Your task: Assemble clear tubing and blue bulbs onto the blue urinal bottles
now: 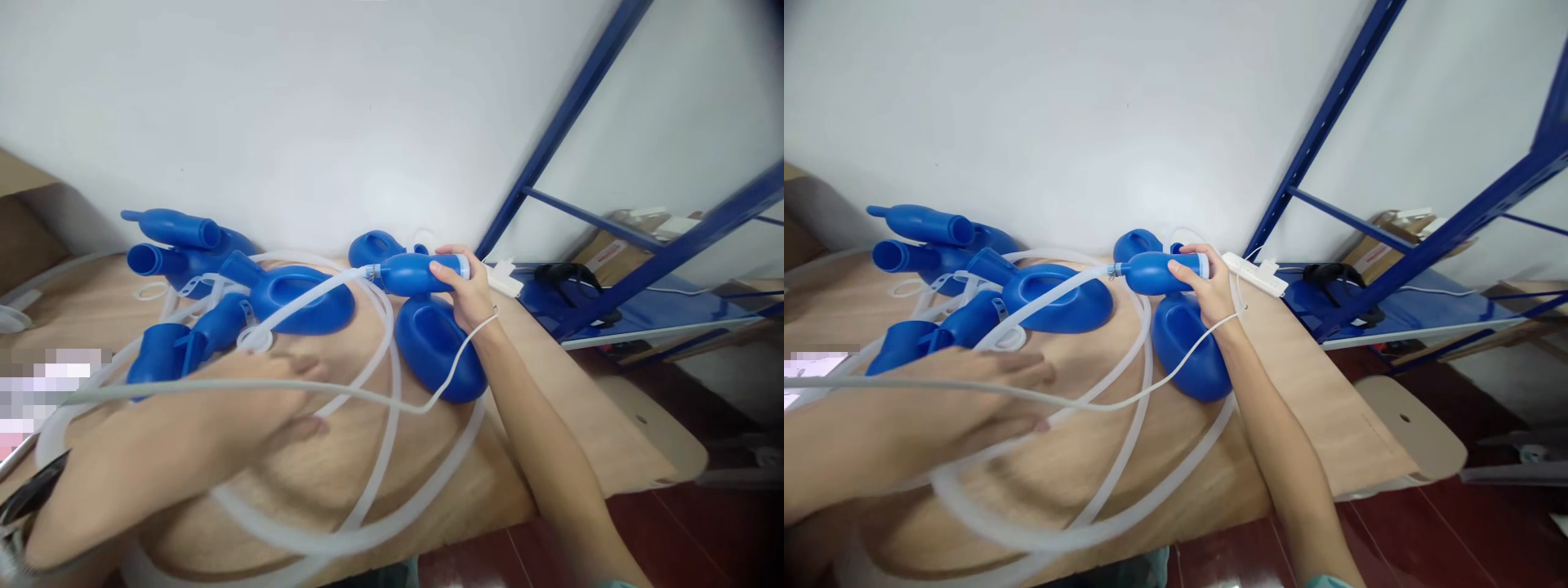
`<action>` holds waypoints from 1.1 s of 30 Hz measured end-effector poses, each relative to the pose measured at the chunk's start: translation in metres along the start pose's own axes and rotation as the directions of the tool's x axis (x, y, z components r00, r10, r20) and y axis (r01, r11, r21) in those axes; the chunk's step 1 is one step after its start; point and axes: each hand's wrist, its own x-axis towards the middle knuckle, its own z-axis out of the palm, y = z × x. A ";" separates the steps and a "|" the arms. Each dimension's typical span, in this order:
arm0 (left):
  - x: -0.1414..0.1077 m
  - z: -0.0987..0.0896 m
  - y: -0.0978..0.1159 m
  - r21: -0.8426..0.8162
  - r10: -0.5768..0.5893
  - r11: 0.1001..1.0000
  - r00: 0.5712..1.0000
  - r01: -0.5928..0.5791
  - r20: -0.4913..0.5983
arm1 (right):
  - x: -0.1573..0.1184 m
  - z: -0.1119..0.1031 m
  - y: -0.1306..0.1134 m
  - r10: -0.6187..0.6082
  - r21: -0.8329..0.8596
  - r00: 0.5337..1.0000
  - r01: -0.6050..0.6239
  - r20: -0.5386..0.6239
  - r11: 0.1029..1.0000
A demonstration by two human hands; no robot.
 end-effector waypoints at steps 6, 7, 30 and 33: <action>0.050 -0.005 -0.020 0.341 0.115 0.940 0.916 0.026 -0.385 | -0.015 0.003 -0.018 -0.129 -0.095 0.985 0.140 0.110 0.986; 0.055 -0.001 -0.021 0.339 0.133 0.941 0.906 0.013 -0.403 | -0.019 0.005 -0.021 -0.157 -0.115 0.977 0.174 0.143 0.978; 0.146 0.061 -0.022 -0.605 -0.310 0.783 0.934 0.146 -0.176 | -0.058 -0.077 0.059 -0.189 -0.565 0.972 0.236 0.142 0.790; 0.172 0.067 -0.009 -0.539 -0.250 0.835 0.948 0.109 -0.196 | -0.078 -0.075 0.068 -0.211 -0.523 0.966 0.257 0.148 0.812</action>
